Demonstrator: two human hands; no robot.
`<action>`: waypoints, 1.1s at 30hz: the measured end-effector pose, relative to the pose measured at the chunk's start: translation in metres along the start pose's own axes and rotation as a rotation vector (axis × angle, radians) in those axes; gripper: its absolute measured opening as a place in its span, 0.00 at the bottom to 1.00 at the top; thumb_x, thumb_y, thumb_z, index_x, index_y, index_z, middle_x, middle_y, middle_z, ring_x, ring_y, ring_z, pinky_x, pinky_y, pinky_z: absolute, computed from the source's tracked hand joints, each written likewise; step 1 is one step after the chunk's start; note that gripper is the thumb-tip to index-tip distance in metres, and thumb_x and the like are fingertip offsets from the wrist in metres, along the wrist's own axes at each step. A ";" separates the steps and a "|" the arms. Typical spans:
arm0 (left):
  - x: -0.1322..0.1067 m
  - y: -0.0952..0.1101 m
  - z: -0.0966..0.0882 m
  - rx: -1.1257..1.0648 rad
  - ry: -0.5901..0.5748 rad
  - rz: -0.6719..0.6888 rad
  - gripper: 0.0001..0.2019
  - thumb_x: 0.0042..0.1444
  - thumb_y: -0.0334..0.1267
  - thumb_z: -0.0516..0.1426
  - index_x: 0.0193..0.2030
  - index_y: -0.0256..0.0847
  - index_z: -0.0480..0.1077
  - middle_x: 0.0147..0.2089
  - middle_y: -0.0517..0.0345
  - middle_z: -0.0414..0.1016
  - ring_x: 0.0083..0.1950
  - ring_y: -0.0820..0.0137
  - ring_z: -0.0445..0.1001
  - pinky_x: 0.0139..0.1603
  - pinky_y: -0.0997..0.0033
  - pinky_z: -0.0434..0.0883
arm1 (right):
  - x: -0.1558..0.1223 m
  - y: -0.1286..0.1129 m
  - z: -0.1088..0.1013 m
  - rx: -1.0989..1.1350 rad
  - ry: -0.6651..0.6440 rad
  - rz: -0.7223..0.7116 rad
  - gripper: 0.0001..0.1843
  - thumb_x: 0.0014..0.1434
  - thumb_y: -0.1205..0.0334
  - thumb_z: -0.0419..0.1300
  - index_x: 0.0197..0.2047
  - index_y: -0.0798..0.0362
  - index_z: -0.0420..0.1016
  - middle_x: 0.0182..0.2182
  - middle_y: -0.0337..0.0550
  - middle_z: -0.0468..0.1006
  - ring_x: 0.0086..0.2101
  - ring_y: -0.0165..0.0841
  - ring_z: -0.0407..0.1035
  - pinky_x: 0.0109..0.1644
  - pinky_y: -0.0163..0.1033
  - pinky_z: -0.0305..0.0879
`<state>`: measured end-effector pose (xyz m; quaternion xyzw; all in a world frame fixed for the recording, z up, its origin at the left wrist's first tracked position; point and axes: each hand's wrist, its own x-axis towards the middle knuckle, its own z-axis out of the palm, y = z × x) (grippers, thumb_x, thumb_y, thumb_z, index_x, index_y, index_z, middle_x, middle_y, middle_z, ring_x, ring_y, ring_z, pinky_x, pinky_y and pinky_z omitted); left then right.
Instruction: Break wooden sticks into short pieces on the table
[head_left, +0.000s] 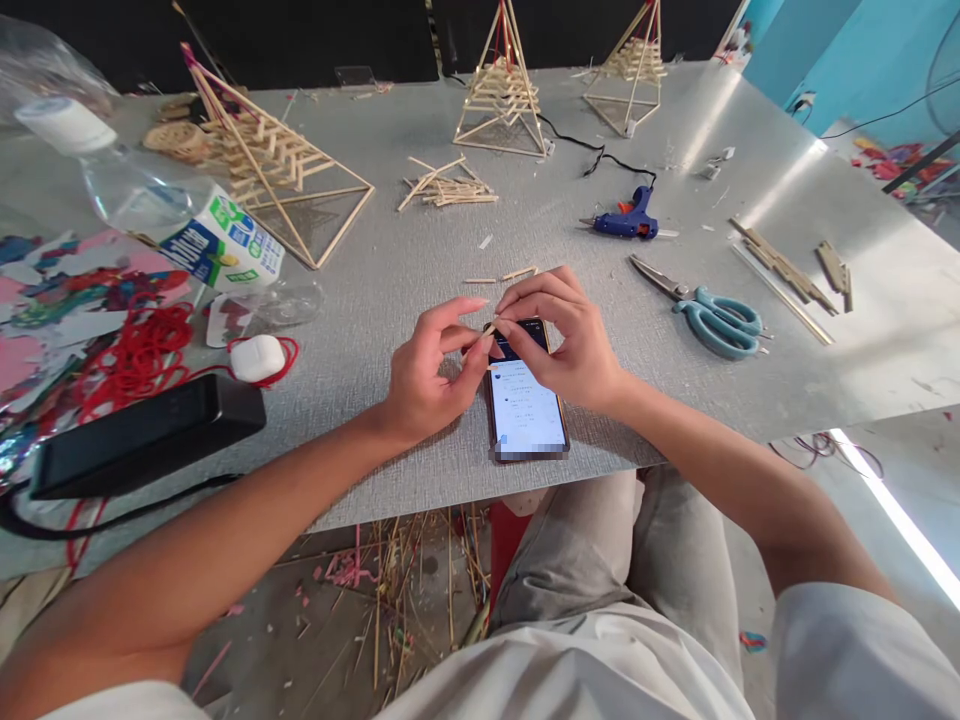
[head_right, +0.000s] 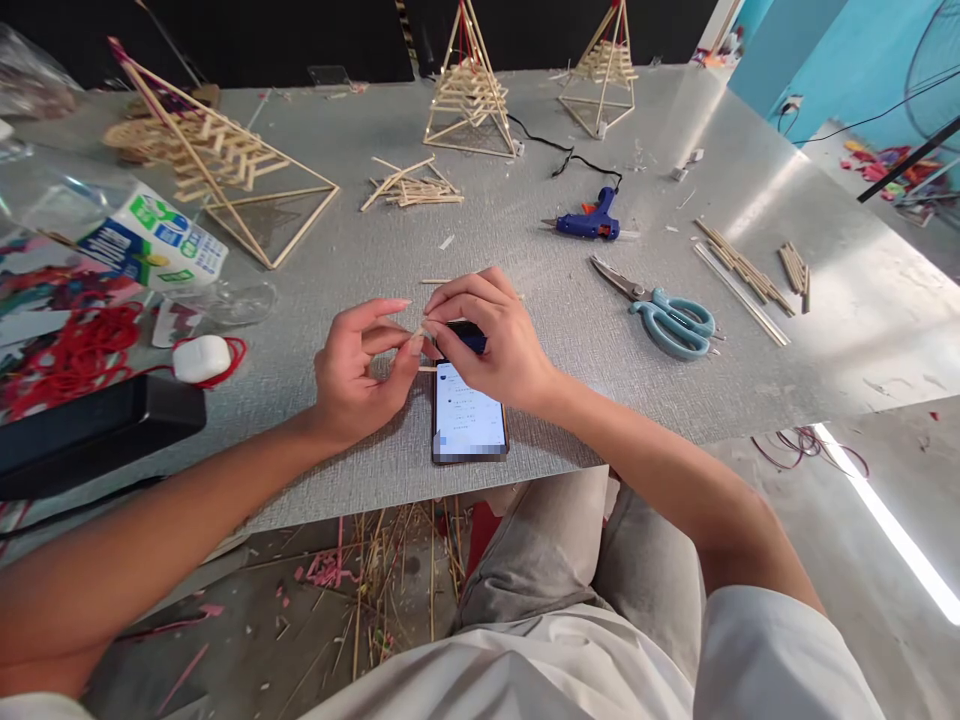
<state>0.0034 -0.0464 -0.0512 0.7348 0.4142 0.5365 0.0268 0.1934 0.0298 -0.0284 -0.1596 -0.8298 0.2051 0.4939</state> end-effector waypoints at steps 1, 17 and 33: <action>0.000 0.000 0.000 -0.009 -0.002 0.001 0.21 0.71 0.32 0.61 0.68 0.46 0.65 0.36 0.64 0.85 0.34 0.73 0.81 0.46 0.69 0.78 | 0.000 -0.001 -0.001 0.010 -0.002 0.010 0.05 0.72 0.63 0.63 0.40 0.49 0.78 0.45 0.44 0.86 0.46 0.38 0.78 0.56 0.52 0.70; -0.005 -0.008 -0.001 -0.045 0.006 -0.120 0.18 0.75 0.45 0.59 0.67 0.45 0.67 0.35 0.60 0.81 0.41 0.67 0.85 0.52 0.59 0.80 | 0.000 0.001 -0.004 0.311 -0.154 0.292 0.18 0.73 0.45 0.65 0.42 0.50 0.84 0.44 0.46 0.85 0.45 0.34 0.77 0.48 0.43 0.73; 0.007 -0.013 -0.002 -0.280 0.095 -0.415 0.13 0.74 0.51 0.60 0.55 0.46 0.74 0.34 0.62 0.81 0.33 0.73 0.79 0.38 0.71 0.76 | 0.002 -0.018 -0.020 0.399 -0.564 0.166 0.15 0.72 0.49 0.65 0.44 0.52 0.81 0.40 0.45 0.86 0.40 0.33 0.77 0.47 0.41 0.74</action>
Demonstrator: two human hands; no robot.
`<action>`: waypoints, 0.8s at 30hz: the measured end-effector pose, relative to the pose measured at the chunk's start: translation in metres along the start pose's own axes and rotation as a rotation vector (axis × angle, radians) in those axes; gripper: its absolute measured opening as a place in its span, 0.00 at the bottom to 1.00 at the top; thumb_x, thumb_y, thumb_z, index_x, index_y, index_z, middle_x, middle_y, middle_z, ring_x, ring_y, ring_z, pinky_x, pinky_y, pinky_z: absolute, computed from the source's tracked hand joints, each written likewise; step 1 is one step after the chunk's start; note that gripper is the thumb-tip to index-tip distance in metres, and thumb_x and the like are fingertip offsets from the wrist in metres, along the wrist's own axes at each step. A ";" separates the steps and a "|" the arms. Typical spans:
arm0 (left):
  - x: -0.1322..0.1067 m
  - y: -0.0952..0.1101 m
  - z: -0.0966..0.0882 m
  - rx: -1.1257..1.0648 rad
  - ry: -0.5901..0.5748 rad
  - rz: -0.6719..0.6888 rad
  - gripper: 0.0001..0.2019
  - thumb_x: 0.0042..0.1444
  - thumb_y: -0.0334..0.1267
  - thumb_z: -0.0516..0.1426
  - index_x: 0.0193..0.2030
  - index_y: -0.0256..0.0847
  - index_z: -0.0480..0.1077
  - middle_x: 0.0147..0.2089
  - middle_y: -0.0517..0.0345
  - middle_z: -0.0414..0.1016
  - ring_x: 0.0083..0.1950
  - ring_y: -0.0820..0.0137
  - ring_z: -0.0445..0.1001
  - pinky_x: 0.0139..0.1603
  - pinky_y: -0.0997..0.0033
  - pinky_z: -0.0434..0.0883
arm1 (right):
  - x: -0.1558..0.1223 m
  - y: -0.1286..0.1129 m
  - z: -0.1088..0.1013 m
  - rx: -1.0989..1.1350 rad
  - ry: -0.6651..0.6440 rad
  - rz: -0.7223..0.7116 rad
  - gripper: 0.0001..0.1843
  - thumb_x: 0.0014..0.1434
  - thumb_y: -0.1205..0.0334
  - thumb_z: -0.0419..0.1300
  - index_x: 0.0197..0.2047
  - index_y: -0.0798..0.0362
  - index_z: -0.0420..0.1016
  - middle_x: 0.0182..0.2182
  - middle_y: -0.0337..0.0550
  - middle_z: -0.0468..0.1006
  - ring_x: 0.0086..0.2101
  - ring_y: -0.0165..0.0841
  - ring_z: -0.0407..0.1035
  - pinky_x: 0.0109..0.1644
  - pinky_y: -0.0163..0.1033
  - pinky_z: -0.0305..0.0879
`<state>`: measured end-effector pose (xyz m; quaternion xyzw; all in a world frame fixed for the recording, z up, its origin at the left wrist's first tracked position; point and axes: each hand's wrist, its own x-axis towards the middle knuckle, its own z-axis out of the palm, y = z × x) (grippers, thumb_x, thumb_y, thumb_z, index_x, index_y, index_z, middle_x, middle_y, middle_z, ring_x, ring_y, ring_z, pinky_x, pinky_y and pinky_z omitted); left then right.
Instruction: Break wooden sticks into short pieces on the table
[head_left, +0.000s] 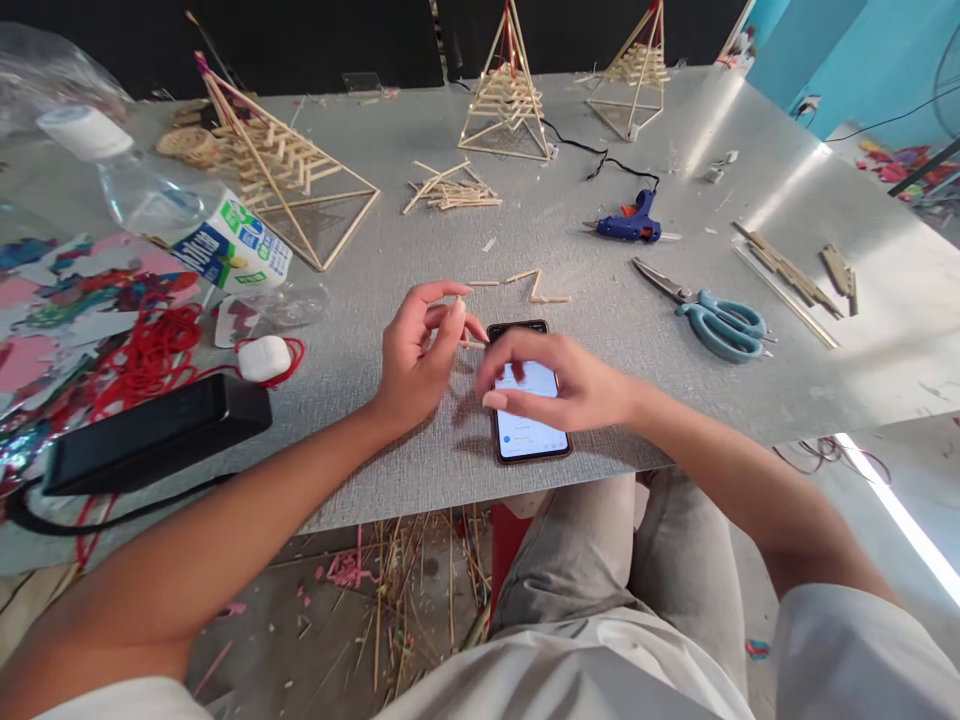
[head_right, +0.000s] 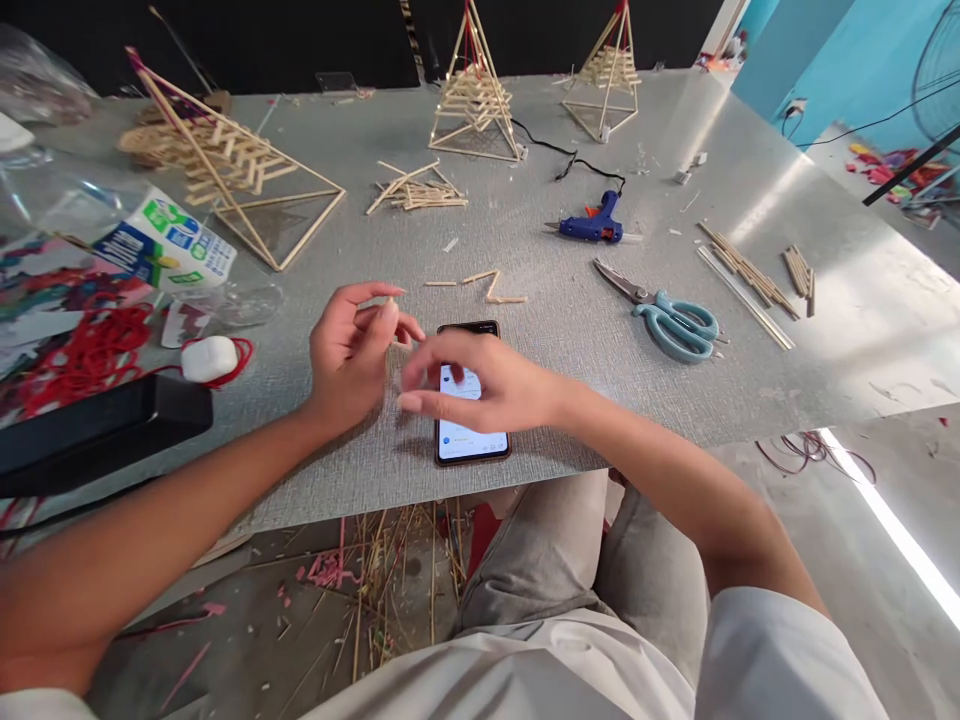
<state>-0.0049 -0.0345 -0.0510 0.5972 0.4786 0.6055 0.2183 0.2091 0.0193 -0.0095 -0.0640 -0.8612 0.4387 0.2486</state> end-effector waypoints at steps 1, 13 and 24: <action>0.001 -0.001 0.000 -0.020 0.004 -0.024 0.13 0.73 0.51 0.62 0.55 0.46 0.73 0.33 0.62 0.81 0.32 0.73 0.80 0.37 0.72 0.76 | -0.001 0.003 -0.002 -0.117 0.096 -0.022 0.16 0.71 0.50 0.65 0.54 0.52 0.79 0.52 0.51 0.85 0.52 0.40 0.77 0.58 0.48 0.74; 0.011 -0.017 -0.002 -0.135 0.043 -0.132 0.16 0.70 0.54 0.65 0.49 0.47 0.69 0.30 0.65 0.80 0.30 0.72 0.83 0.33 0.72 0.78 | -0.026 0.041 -0.011 -0.361 -0.109 0.230 0.79 0.51 0.39 0.80 0.85 0.44 0.29 0.83 0.67 0.30 0.82 0.63 0.22 0.80 0.79 0.32; 0.010 -0.015 -0.004 -0.075 0.058 -0.148 0.16 0.69 0.55 0.65 0.50 0.46 0.72 0.26 0.67 0.73 0.25 0.75 0.74 0.27 0.75 0.69 | -0.018 0.034 -0.016 -0.327 0.057 0.121 0.54 0.64 0.43 0.70 0.83 0.47 0.48 0.81 0.61 0.51 0.82 0.56 0.39 0.82 0.73 0.41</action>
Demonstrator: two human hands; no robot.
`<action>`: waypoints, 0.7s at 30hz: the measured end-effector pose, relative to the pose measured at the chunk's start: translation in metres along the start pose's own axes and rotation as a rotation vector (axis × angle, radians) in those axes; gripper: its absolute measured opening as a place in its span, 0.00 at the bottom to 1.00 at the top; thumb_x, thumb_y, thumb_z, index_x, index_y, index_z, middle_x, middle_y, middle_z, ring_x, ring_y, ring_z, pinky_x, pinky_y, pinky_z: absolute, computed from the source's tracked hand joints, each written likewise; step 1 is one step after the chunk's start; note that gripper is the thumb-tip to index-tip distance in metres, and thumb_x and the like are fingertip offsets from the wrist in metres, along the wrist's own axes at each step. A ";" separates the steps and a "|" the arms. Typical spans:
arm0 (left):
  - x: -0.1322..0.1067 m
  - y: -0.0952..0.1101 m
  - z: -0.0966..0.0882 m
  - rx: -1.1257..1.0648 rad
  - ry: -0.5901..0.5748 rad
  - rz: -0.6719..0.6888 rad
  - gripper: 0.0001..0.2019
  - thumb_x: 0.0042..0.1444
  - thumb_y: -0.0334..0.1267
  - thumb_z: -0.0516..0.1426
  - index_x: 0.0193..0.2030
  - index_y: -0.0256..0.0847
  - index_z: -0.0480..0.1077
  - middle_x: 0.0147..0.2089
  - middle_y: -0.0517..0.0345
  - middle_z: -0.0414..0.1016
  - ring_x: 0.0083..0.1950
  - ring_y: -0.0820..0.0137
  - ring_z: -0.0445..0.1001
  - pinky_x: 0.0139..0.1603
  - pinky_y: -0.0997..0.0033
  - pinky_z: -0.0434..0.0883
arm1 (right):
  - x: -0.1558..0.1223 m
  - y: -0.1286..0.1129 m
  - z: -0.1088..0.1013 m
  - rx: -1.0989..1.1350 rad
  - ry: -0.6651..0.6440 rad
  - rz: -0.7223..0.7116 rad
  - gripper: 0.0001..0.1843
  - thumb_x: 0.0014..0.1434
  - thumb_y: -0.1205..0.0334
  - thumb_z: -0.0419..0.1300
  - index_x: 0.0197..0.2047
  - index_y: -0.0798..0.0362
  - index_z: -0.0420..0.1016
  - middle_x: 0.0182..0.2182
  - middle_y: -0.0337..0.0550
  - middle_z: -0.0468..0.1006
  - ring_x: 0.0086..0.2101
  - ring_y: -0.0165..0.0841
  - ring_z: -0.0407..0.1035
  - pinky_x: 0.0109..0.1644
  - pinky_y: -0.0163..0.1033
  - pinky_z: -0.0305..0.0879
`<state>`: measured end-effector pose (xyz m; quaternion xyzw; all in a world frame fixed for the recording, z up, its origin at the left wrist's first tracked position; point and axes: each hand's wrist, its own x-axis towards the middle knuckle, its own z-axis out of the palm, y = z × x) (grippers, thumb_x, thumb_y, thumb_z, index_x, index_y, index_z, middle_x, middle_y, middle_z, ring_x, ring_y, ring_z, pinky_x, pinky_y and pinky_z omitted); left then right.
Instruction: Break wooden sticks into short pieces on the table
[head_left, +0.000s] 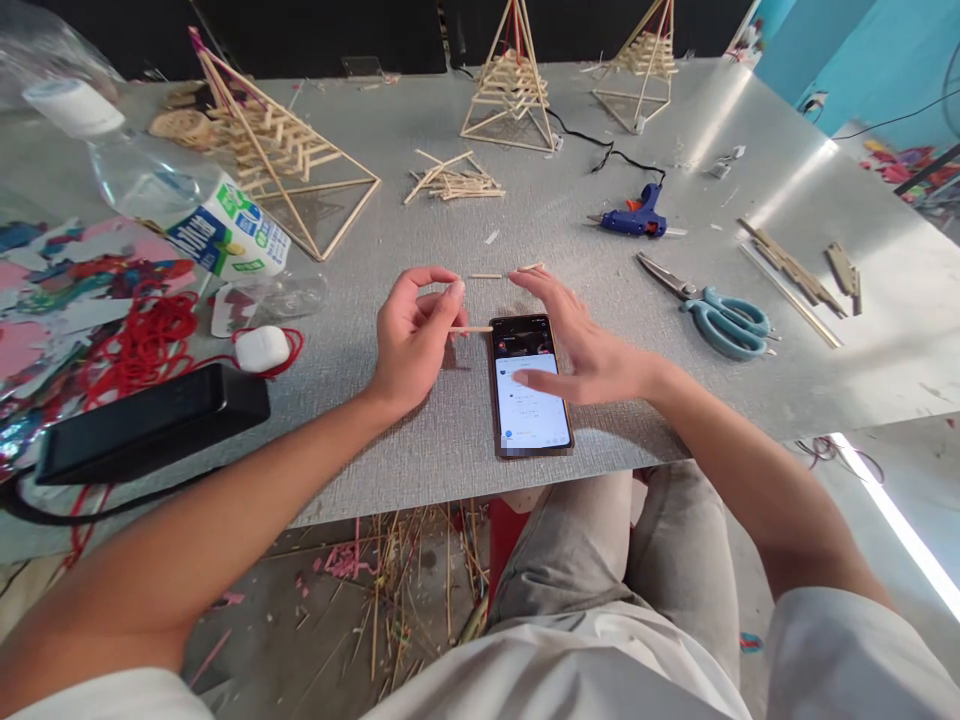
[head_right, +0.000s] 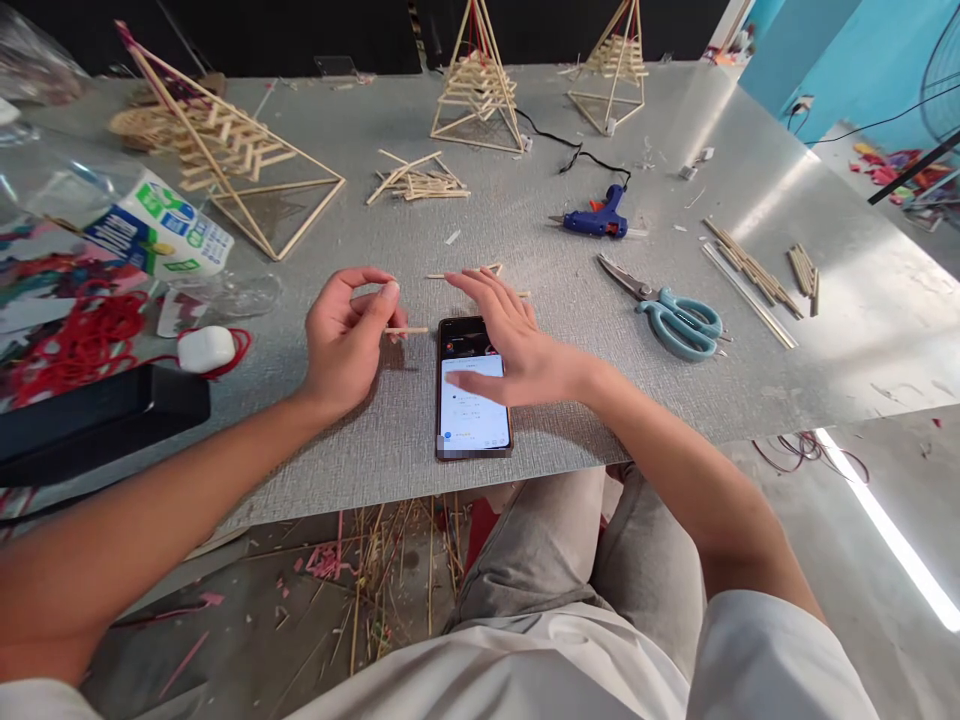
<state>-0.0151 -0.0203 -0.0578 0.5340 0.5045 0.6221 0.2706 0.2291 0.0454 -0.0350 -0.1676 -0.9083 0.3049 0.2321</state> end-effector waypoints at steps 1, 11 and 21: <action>0.000 -0.001 -0.001 0.007 -0.004 -0.003 0.16 0.69 0.54 0.65 0.50 0.47 0.72 0.26 0.67 0.72 0.24 0.76 0.71 0.25 0.75 0.67 | 0.002 -0.002 -0.002 0.009 0.045 -0.015 0.44 0.66 0.46 0.68 0.79 0.47 0.58 0.79 0.59 0.57 0.81 0.54 0.44 0.82 0.71 0.43; 0.000 -0.005 -0.001 -0.006 0.003 -0.016 0.15 0.69 0.56 0.64 0.49 0.48 0.72 0.26 0.67 0.70 0.23 0.76 0.66 0.24 0.74 0.64 | 0.009 -0.032 -0.022 0.274 0.005 -0.234 0.11 0.70 0.59 0.61 0.35 0.50 0.79 0.65 0.49 0.80 0.65 0.47 0.71 0.75 0.66 0.60; 0.001 -0.005 0.000 -0.003 -0.008 0.011 0.16 0.69 0.56 0.64 0.51 0.47 0.72 0.26 0.68 0.70 0.24 0.76 0.69 0.25 0.74 0.66 | 0.012 -0.028 0.002 0.124 0.201 -0.222 0.18 0.75 0.52 0.64 0.33 0.49 0.79 0.44 0.44 0.88 0.49 0.38 0.77 0.62 0.51 0.71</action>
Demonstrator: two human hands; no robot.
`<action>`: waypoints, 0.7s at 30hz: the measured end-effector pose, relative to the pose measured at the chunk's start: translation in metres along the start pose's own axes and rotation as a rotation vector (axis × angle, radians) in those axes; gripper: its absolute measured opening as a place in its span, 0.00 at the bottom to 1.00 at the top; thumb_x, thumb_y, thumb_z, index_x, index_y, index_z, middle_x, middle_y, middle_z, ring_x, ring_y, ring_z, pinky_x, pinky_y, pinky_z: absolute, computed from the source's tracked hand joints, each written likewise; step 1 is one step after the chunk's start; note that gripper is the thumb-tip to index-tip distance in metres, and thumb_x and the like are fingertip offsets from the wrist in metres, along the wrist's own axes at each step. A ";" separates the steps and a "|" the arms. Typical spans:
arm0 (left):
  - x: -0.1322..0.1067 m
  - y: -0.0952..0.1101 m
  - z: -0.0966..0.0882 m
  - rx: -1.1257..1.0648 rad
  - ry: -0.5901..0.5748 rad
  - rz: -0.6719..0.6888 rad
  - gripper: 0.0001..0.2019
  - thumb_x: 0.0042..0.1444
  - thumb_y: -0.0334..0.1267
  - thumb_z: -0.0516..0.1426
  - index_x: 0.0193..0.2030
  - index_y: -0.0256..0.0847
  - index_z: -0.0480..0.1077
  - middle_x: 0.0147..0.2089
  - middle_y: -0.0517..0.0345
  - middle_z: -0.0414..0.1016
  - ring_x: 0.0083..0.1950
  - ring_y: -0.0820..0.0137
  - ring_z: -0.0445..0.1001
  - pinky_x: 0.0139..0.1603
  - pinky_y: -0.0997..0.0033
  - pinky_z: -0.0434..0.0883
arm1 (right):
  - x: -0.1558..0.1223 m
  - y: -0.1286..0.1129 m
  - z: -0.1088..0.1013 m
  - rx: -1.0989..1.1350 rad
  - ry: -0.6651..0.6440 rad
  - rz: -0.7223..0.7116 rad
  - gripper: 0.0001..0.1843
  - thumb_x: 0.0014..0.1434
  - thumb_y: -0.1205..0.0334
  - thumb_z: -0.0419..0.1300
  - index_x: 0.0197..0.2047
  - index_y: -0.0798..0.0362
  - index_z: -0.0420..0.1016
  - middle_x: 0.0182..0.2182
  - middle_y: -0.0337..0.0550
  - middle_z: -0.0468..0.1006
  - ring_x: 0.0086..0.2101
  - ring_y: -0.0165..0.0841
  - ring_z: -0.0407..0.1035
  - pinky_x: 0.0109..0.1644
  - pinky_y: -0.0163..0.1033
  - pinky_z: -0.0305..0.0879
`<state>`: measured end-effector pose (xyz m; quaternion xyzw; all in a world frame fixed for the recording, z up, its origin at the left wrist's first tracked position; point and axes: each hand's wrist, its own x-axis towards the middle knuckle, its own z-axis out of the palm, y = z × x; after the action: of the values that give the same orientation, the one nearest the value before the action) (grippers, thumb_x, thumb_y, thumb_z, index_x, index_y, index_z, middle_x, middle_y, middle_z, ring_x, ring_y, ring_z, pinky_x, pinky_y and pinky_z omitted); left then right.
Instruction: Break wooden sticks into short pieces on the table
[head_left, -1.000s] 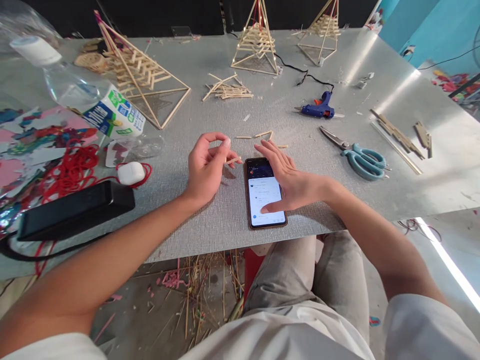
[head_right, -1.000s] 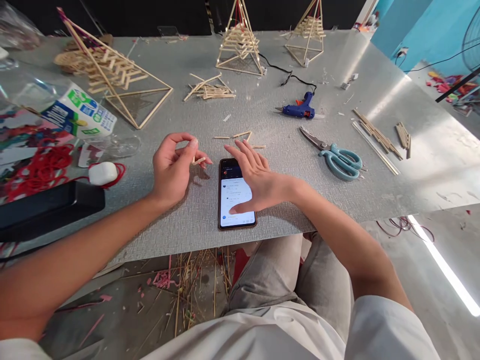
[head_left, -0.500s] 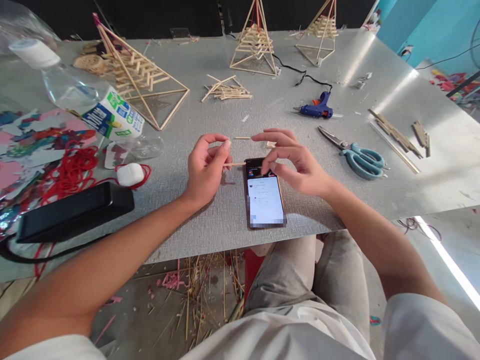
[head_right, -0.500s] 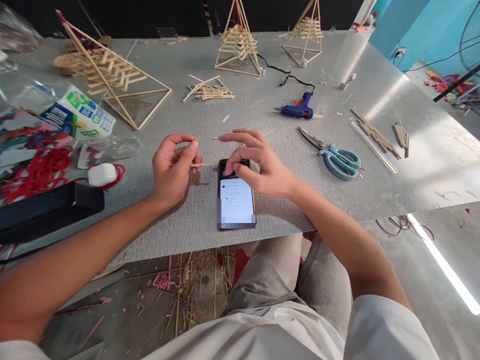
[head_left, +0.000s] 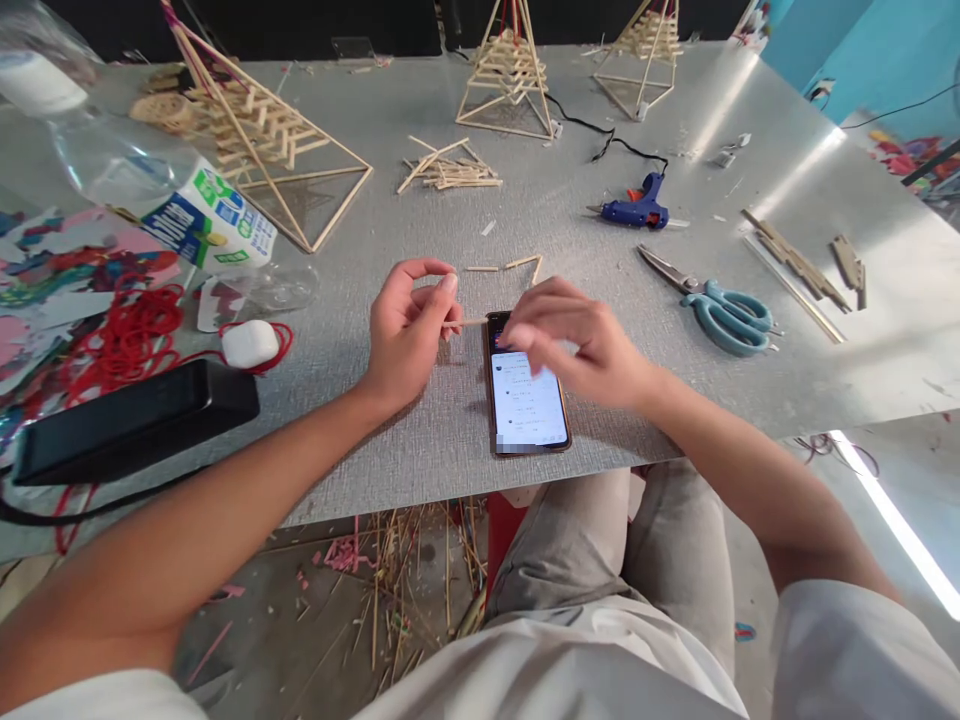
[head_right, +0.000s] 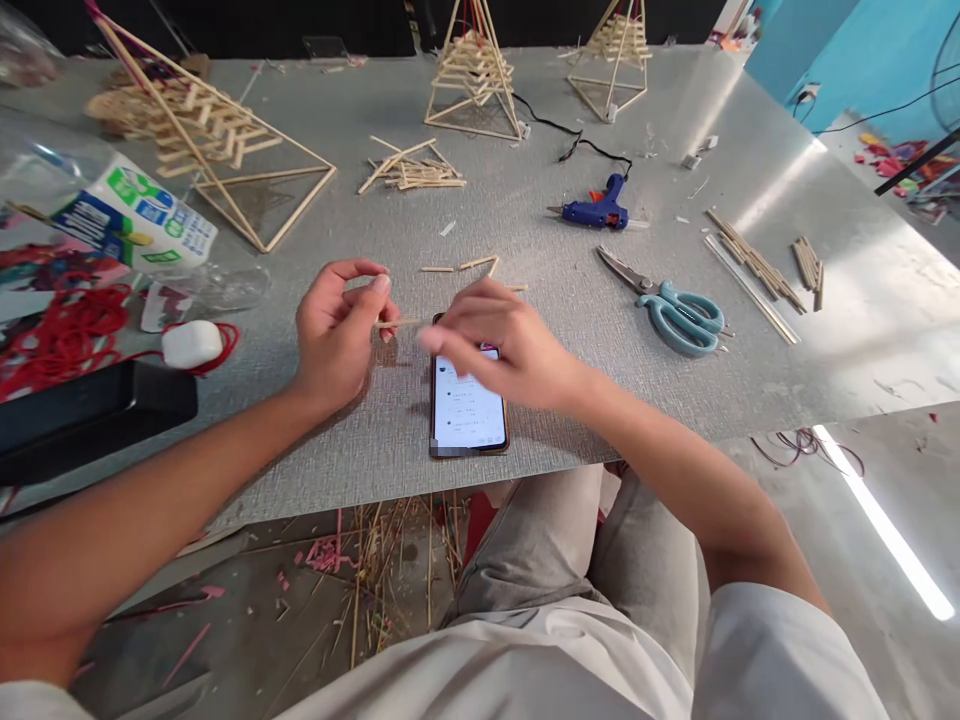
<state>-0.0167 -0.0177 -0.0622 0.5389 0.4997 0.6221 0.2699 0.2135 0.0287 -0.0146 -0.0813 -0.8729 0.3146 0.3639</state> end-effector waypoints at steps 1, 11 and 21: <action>0.000 0.001 0.000 -0.003 -0.015 0.004 0.16 0.69 0.55 0.65 0.51 0.47 0.72 0.26 0.68 0.70 0.24 0.76 0.69 0.25 0.75 0.66 | 0.000 0.004 -0.002 -0.077 0.053 0.039 0.15 0.76 0.52 0.61 0.38 0.49 0.79 0.44 0.45 0.87 0.48 0.39 0.77 0.61 0.52 0.70; -0.001 0.016 0.004 -0.149 -0.051 -0.126 0.20 0.61 0.52 0.70 0.51 0.46 0.70 0.27 0.68 0.76 0.20 0.77 0.69 0.22 0.76 0.67 | -0.016 0.023 0.000 -0.351 -0.354 0.277 0.57 0.56 0.32 0.74 0.77 0.50 0.56 0.78 0.63 0.55 0.79 0.59 0.41 0.80 0.73 0.45; 0.002 0.007 0.003 -0.098 0.100 -0.082 0.13 0.64 0.50 0.69 0.48 0.45 0.84 0.32 0.60 0.77 0.29 0.76 0.71 0.32 0.75 0.71 | -0.014 0.029 -0.004 -0.404 -0.291 0.329 0.39 0.68 0.44 0.66 0.75 0.48 0.60 0.76 0.60 0.59 0.78 0.55 0.45 0.79 0.69 0.50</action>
<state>-0.0129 -0.0171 -0.0552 0.4724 0.5031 0.6604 0.2958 0.2235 0.0484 -0.0383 -0.2464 -0.9360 0.1975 0.1553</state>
